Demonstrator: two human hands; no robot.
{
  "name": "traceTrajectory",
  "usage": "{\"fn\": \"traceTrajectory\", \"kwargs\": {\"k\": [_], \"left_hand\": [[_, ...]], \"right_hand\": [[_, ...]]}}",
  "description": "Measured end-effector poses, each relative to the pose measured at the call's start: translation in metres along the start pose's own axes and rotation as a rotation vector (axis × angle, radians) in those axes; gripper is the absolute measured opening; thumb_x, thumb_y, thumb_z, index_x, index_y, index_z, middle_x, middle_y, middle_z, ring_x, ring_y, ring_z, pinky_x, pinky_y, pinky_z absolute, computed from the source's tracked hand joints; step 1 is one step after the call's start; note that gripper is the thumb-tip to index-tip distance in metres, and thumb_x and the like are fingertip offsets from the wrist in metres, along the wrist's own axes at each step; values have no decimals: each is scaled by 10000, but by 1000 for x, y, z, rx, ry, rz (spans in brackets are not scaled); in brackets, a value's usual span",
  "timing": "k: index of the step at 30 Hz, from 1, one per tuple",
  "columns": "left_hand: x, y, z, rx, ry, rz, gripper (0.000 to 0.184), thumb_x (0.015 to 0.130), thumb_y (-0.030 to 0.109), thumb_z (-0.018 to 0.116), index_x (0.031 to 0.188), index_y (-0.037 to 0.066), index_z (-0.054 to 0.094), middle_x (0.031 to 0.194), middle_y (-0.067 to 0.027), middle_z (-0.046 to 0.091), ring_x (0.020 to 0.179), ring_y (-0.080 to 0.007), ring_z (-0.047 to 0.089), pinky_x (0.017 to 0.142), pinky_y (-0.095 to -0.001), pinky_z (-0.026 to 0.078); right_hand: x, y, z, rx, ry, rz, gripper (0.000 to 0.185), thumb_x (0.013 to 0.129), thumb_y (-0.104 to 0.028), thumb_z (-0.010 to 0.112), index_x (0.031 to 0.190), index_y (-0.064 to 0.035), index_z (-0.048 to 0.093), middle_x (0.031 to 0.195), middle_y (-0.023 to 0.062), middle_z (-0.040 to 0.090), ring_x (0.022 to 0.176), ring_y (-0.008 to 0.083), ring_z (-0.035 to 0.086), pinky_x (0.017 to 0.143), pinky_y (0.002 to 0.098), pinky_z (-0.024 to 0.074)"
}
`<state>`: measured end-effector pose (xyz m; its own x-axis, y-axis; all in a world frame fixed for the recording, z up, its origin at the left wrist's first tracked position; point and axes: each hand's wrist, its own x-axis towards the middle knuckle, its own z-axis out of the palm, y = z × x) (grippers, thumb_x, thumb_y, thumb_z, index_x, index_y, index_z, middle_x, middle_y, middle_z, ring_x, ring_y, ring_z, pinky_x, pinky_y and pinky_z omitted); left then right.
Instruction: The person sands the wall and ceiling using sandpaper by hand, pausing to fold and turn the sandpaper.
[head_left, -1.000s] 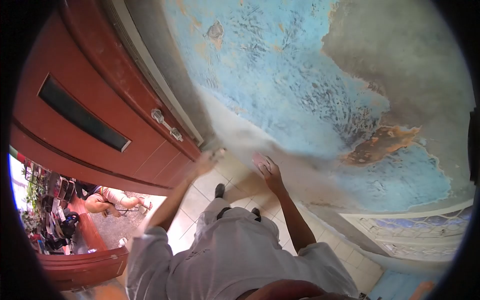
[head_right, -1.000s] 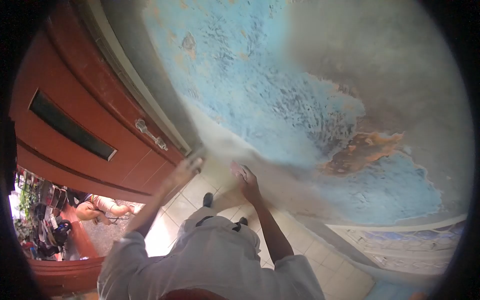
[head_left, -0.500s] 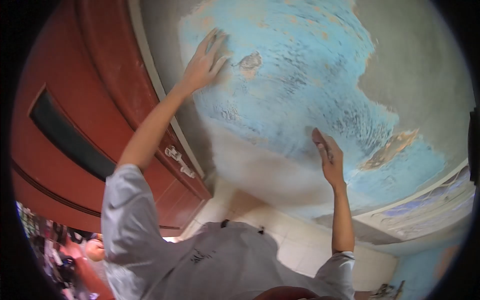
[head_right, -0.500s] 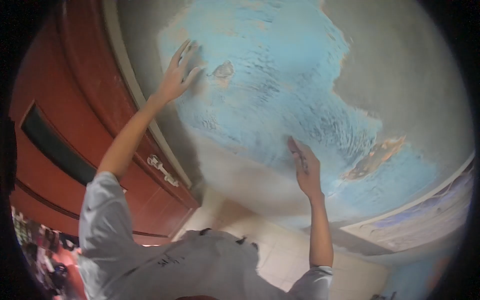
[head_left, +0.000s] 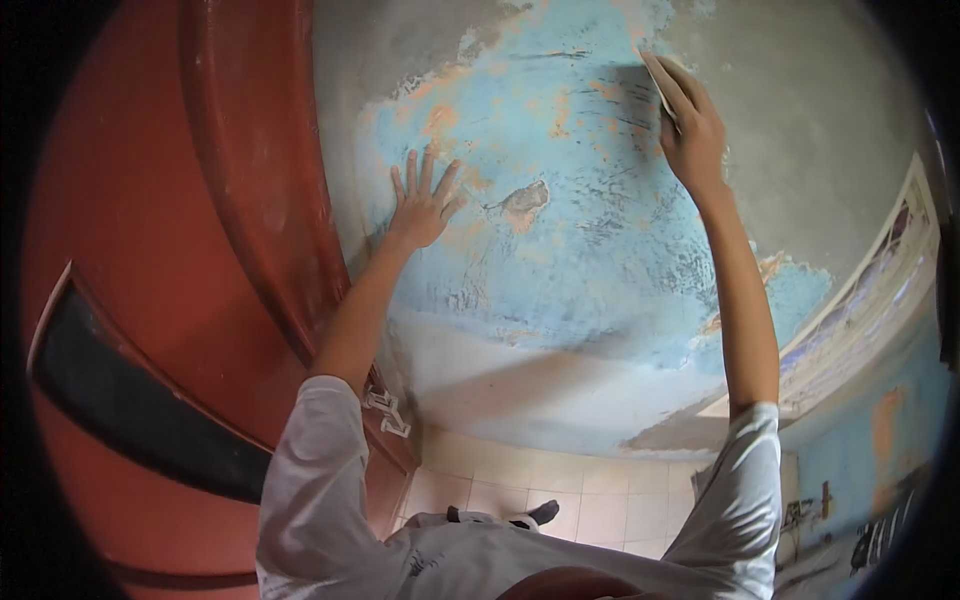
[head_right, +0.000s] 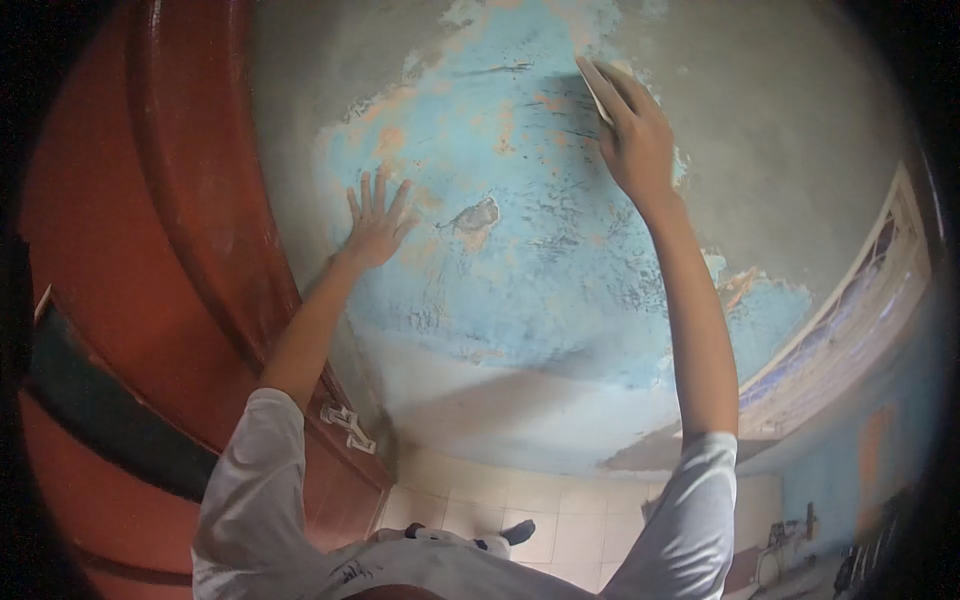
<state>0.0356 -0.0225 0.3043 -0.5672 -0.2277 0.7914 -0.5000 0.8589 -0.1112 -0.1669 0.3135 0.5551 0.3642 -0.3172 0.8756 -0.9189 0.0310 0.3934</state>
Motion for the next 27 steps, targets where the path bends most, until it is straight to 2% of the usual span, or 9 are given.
{"fn": "traceTrajectory", "kwargs": {"k": [2,7,10,14,17,18,22,25,27], "left_hand": [[-2,2,4,-16,59,-26,717,1066,605,332,1673,276,137,1714,-224,-80,1550,-520,-65,1167,-773,-4],[-5,10,4,-17,-3,-85,709,1070,596,333,1672,270,148,1709,-244,-70,1539,-545,-66,1153,-790,-4],[-1,5,15,-16,84,-69,705,1073,589,332,1672,263,152,1709,-244,-62,1535,-552,-70,1148,-796,-6],[-4,9,11,0,22,-95,710,1073,597,328,1672,256,155,1710,-242,-56,1535,-549,-80,1143,-797,-12],[-4,12,8,-41,38,-111,709,1073,602,321,1671,257,160,1712,-238,-52,1539,-544,-74,1147,-792,-16],[-2,13,10,-50,39,-112,709,1073,602,321,1671,257,160,1712,-238,-52,1539,-544,-74,1147,-792,-16],[-3,12,10,-53,35,-126,704,1077,603,298,1674,269,132,1714,-225,-76,1541,-526,-113,1152,-778,-50],[-2,8,16,-63,71,-112,710,1076,609,289,1675,273,110,1714,-216,-97,1540,-513,-143,1153,-770,-74],[-8,11,20,-74,98,-93,714,1075,614,286,1676,276,100,1714,-212,-106,1540,-507,-156,1153,-768,-83]], "right_hand": [[-2,5,46,-68,-80,194,588,879,73,577,1425,-143,605,1442,137,596,1274,346,604,1017,406,522],[12,4,108,-141,-574,-445,588,945,-87,568,1521,-193,508,1543,68,524,1432,297,473,1211,412,385],[72,24,116,-353,178,-72,596,953,-175,591,1537,-166,474,1517,74,541,1393,281,509,1194,426,408],[62,-8,132,-181,-226,-440,573,952,-95,568,1519,-129,500,1538,79,525,1392,269,513,1232,425,360],[102,15,105,-443,-446,127,550,1038,-268,509,1568,-154,419,1504,55,556,1387,256,515,1254,425,322],[96,19,121,-432,181,-90,402,1035,-195,516,1419,-101,591,1254,106,706,1184,254,648,1144,481,418],[74,0,128,-265,-169,-616,583,1019,-193,524,1587,-200,392,1483,29,584,1396,201,512,1205,480,351],[97,18,105,-514,-150,-20,611,1009,-171,541,1597,-191,373,1517,26,552,1452,178,447,1254,465,289],[80,16,128,-372,-110,-166,597,976,-127,560,1559,-153,433,1509,66,553,1398,290,504,1217,459,365]]}}
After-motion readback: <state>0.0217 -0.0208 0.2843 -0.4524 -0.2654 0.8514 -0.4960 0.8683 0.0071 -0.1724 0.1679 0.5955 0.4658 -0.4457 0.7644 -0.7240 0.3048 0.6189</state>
